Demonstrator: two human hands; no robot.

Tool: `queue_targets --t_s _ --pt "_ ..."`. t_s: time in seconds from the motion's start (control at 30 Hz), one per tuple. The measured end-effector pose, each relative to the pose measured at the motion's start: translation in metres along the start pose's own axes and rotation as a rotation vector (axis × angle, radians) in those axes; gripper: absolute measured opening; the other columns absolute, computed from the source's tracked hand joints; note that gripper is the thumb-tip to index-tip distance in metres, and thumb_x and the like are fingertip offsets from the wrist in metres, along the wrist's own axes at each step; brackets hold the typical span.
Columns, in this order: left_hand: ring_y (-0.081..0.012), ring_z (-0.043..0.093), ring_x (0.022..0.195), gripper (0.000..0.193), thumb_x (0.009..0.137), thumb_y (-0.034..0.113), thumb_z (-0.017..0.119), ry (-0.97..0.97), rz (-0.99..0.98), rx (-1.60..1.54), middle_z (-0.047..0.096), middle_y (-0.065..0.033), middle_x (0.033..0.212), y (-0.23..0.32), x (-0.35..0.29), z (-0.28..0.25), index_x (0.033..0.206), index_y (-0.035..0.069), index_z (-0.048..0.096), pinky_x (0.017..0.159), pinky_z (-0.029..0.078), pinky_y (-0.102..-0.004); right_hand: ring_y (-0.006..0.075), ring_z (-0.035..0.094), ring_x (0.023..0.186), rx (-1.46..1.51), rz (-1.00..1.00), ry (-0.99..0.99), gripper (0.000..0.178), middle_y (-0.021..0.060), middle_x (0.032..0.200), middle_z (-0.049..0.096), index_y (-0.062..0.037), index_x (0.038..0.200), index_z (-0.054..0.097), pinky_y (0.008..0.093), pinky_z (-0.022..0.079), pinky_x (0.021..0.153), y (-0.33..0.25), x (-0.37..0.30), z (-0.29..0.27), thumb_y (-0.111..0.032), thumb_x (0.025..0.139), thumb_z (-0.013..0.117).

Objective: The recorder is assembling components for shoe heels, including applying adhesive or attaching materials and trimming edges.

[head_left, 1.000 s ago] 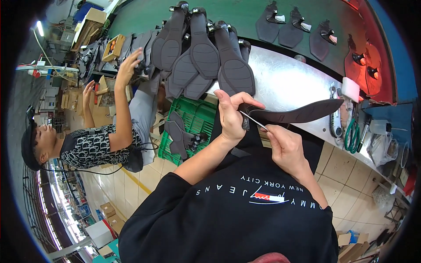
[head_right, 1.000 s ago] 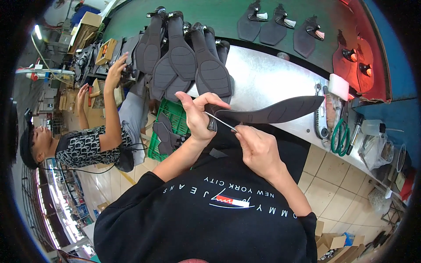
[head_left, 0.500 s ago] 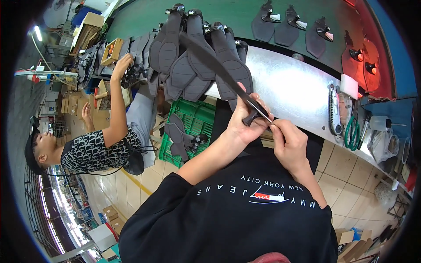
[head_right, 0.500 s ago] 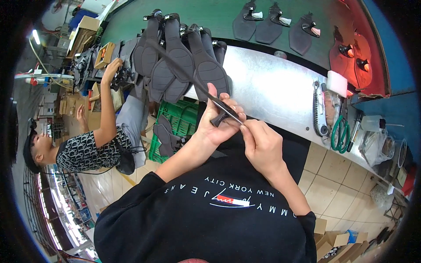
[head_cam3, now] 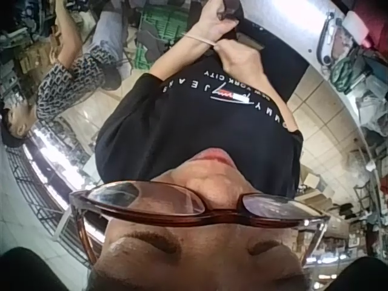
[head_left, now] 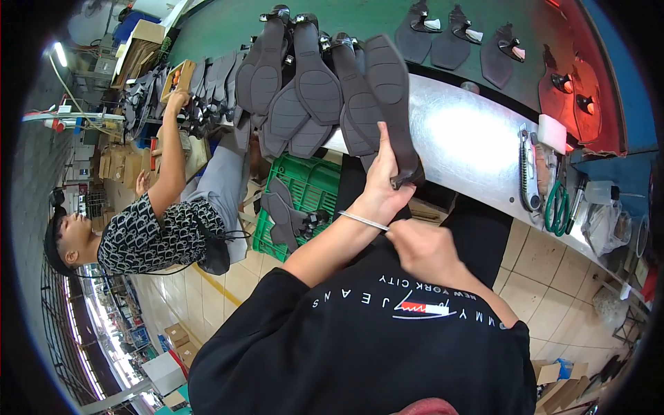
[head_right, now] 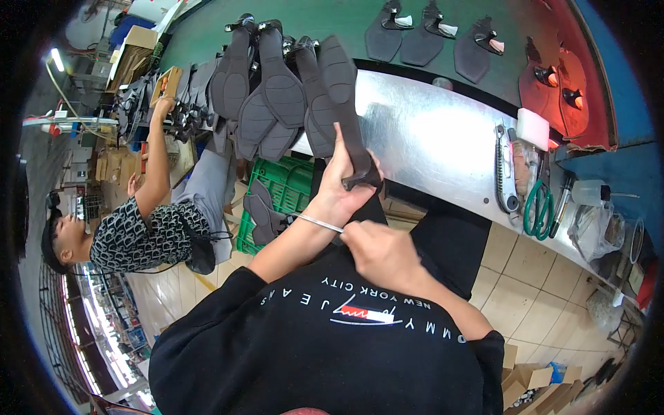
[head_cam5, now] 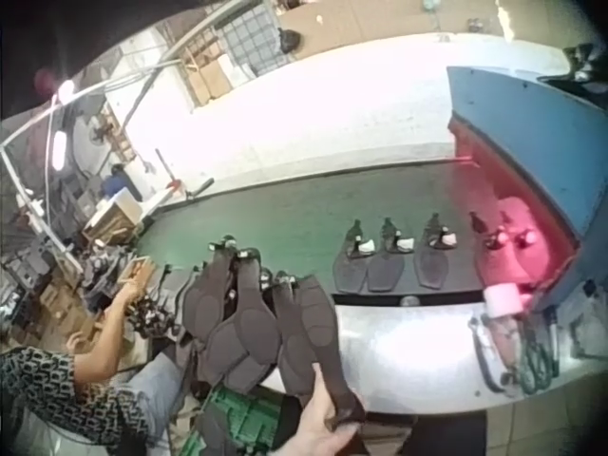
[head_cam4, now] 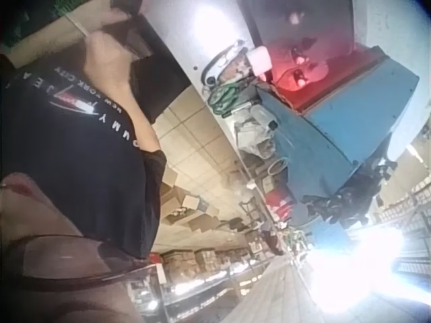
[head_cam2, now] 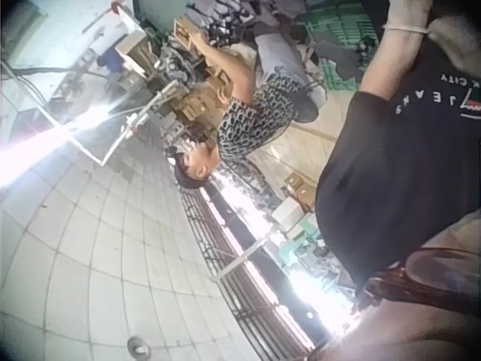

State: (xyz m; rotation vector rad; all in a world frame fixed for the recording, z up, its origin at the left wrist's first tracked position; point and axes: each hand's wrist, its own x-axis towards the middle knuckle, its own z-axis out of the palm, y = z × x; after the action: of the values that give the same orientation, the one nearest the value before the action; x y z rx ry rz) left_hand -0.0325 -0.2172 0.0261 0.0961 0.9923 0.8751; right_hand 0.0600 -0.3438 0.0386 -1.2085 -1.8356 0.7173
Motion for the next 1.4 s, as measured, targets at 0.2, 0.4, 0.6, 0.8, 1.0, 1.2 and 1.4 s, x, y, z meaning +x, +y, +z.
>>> queue_targets --t_s 0.2,0.4,0.6,0.8,1.0,1.2,1.4 --pt "-0.0104 0.058 0.064 0.059 0.095 0.061 0.042 -0.334 0.363 0.246 0.062 -0.0029 0.071 0.036 -0.018 -0.010 0.090 0.006 0.061 0.056 0.045 -0.0243 0.0273 0.059 0.056 0.145 0.021 0.202 0.004 0.0125 0.068 0.058 -0.0002 0.085 0.061 0.0333 0.046 0.053 0.010 0.006 -0.026 0.003 0.084 0.059" --pt "-0.0153 0.060 0.082 0.039 0.100 0.034 0.046 -0.464 0.819 0.221 0.062 -0.0098 0.093 0.104 -0.069 -0.007 0.125 0.004 0.047 0.072 0.049 -0.0301 0.0107 0.051 0.053 0.178 0.266 0.342 0.012 0.0058 0.062 0.055 0.0017 0.082 0.061 0.0253 0.040 0.051 0.020 -0.003 -0.042 -0.002 0.092 0.055" --pt "-0.0105 0.060 0.095 0.017 0.096 0.027 0.062 -0.137 1.044 -0.153 0.063 -0.0004 0.100 0.208 -0.029 -0.026 0.100 0.010 0.063 0.083 0.049 -0.0287 0.0028 0.041 0.053 0.226 0.328 0.388 0.021 -0.0032 0.062 0.048 -0.0016 0.084 0.056 0.0196 0.031 0.047 0.038 -0.001 -0.048 -0.012 0.100 0.049" --pt "-0.0277 0.068 0.095 0.040 0.098 0.035 0.054 -0.114 0.623 -0.697 0.065 -0.0103 0.107 0.288 0.058 -0.011 0.122 0.003 0.050 0.078 0.060 -0.0374 0.0068 0.046 0.054 0.264 0.402 0.381 0.018 0.0011 0.060 0.052 0.0013 0.081 0.058 0.0229 0.036 0.050 0.039 -0.002 -0.042 -0.007 0.096 0.053" --pt "-0.0225 0.067 0.094 0.035 0.103 0.033 0.043 -0.270 0.693 -0.487 0.066 -0.0115 0.104 0.223 0.029 0.009 0.119 0.004 0.054 0.075 0.058 -0.0320 0.0067 0.046 0.055 0.275 0.454 0.467 0.016 0.0008 0.062 0.052 0.0016 0.084 0.059 0.0230 0.036 0.051 0.047 -0.008 -0.057 -0.007 0.096 0.052" --pt "-0.0147 0.065 0.092 0.039 0.092 0.025 0.066 -0.370 0.645 0.506 0.067 -0.0071 0.105 0.126 0.035 0.115 0.123 0.002 0.059 0.074 0.051 -0.0251 0.0218 0.057 0.072 -0.071 0.362 0.590 0.019 0.0125 0.084 0.059 0.0046 0.102 0.064 0.0316 0.045 0.066 0.072 0.025 -0.098 0.002 0.090 0.050" --pt "-0.0293 0.055 0.119 0.061 0.086 0.039 0.068 0.231 0.986 1.617 0.056 -0.0165 0.131 0.132 0.215 0.144 0.137 0.010 0.052 0.093 0.048 -0.0423 0.0329 0.060 0.084 -0.416 0.386 0.458 0.020 0.0158 0.087 0.061 -0.0009 0.102 0.067 0.0411 0.047 0.073 0.113 0.047 -0.106 -0.002 0.086 0.056"
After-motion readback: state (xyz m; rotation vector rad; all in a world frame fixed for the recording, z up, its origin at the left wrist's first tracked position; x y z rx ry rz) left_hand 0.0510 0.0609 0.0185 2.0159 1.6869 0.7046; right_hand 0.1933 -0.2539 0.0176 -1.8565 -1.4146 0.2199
